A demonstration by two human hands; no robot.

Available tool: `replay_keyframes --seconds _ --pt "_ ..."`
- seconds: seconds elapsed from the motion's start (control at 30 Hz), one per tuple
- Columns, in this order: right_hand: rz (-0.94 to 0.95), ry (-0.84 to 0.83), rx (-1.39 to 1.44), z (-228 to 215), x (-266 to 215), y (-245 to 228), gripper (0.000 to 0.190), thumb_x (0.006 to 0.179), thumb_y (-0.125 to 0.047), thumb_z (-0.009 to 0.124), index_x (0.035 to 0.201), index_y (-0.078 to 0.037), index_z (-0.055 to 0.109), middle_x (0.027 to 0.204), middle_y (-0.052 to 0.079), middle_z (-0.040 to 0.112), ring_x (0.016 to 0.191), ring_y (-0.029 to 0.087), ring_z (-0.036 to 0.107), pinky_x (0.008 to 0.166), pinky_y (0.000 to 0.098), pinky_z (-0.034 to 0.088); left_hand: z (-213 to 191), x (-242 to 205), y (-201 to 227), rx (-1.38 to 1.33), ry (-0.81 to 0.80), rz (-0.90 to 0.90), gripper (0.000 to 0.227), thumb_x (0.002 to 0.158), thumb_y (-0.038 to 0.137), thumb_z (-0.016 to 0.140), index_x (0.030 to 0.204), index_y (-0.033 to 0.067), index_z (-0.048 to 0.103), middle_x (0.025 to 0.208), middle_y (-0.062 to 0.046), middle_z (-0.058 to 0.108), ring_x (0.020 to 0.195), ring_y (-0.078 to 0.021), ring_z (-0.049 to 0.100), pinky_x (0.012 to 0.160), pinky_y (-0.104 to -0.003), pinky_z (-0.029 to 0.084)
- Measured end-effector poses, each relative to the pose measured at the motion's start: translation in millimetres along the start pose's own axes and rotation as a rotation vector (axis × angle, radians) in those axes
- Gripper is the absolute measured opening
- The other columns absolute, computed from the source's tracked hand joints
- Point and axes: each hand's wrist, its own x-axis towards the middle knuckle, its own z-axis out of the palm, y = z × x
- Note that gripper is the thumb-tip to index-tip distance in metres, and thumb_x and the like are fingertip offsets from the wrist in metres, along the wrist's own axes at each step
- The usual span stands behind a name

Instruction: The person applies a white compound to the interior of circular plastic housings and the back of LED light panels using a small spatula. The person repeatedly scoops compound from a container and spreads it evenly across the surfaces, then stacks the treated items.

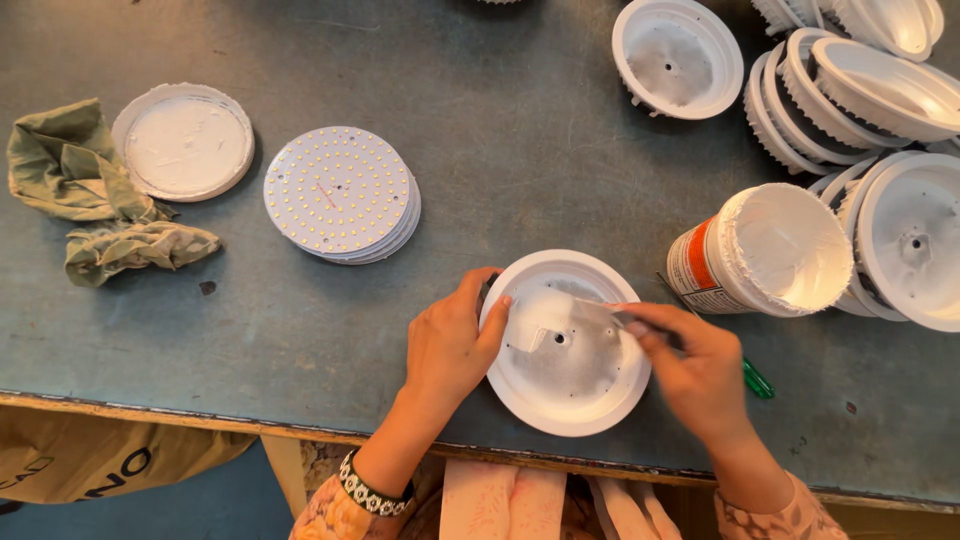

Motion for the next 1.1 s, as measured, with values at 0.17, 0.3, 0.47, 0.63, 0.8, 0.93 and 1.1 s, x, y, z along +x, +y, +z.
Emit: replay_keyframes --seconds 0.17,0.3,0.47,0.63,0.8,0.93,1.1 --pt "-0.474 -0.098 -0.447 9.3 17.9 -40.5 0.038 0.081 0.008 0.071 0.117 -0.003 0.071 0.105 0.012 0.076 0.088 0.024 0.074 0.076 0.0327 0.057 5.1 -25.6 1.9 -0.231 0.074 -0.101 0.034 0.094 0.022 0.065 0.125 0.0084 0.067 0.061 -0.008 0.068 0.047 -0.0181 0.066 0.048 -0.035 0.048" --pt "-0.658 -0.107 -0.577 20.7 25.8 -60.6 0.041 0.075 0.009 0.07 0.115 0.0 0.07 0.109 0.013 0.076 0.097 0.029 0.074 0.081 0.0363 0.058 7.2 -41.5 0.7 -0.272 0.146 -0.037 0.034 0.096 0.019 0.064 0.127 0.0053 0.066 0.062 -0.008 0.069 0.045 -0.016 0.064 0.047 -0.031 0.048" --pt "-0.666 -0.097 -0.644 34.1 23.7 -63.8 0.042 0.074 0.012 0.067 0.114 0.001 0.071 0.11 0.013 0.075 0.101 0.027 0.075 0.084 0.0353 0.059 6.8 -37.3 -4.5 -0.314 0.079 -0.017 0.034 0.097 0.016 0.064 0.129 0.004 0.065 0.059 -0.008 0.067 0.045 -0.0152 0.064 0.047 -0.031 0.048" --pt "-0.607 -0.067 -0.672 43.8 10.3 -54.1 0.04 0.075 0.012 0.066 0.114 0.002 0.071 0.111 0.013 0.075 0.1 0.025 0.075 0.083 0.034 0.059 7.1 -37.3 -5.5 -0.392 0.078 0.014 0.035 0.099 0.015 0.062 0.131 0.0013 0.062 0.066 -0.007 0.071 0.051 -0.0138 0.068 0.049 -0.029 0.05" --pt "-0.598 -0.092 -0.722 36.9 -1.3 -46.2 0.042 0.073 0.012 0.063 0.113 0.003 0.071 0.113 0.016 0.075 0.1 0.026 0.075 0.083 0.0346 0.059 6.8 -35.9 -4.5 -0.368 0.039 -0.068 0.036 0.096 0.015 0.063 0.13 0.0021 0.063 0.062 -0.007 0.072 0.047 -0.0138 0.068 0.046 -0.029 0.05" --pt "-0.587 -0.144 -0.754 28.8 -19.7 -44.0 0.039 0.074 0.01 0.063 0.112 0.005 0.071 0.112 0.017 0.075 0.101 0.026 0.075 0.085 0.0348 0.059 7.7 -36.3 -4.6 -0.368 0.076 -0.034 0.036 0.097 0.015 0.063 0.13 0.0017 0.063 0.066 -0.007 0.073 0.051 -0.0126 0.07 0.048 -0.028 0.052" --pt "-0.594 -0.201 -0.686 18.3 -39.3 -54.3 0.039 0.073 0.008 0.062 0.112 0.004 0.07 0.111 0.017 0.074 0.102 0.027 0.075 0.089 0.0363 0.059 7.1 -35.4 -4.9 -0.37 0.064 -0.037 0.036 0.098 0.016 0.063 0.131 0.0027 0.062 0.066 -0.007 0.073 0.05 -0.0122 0.068 0.049 -0.028 0.051"
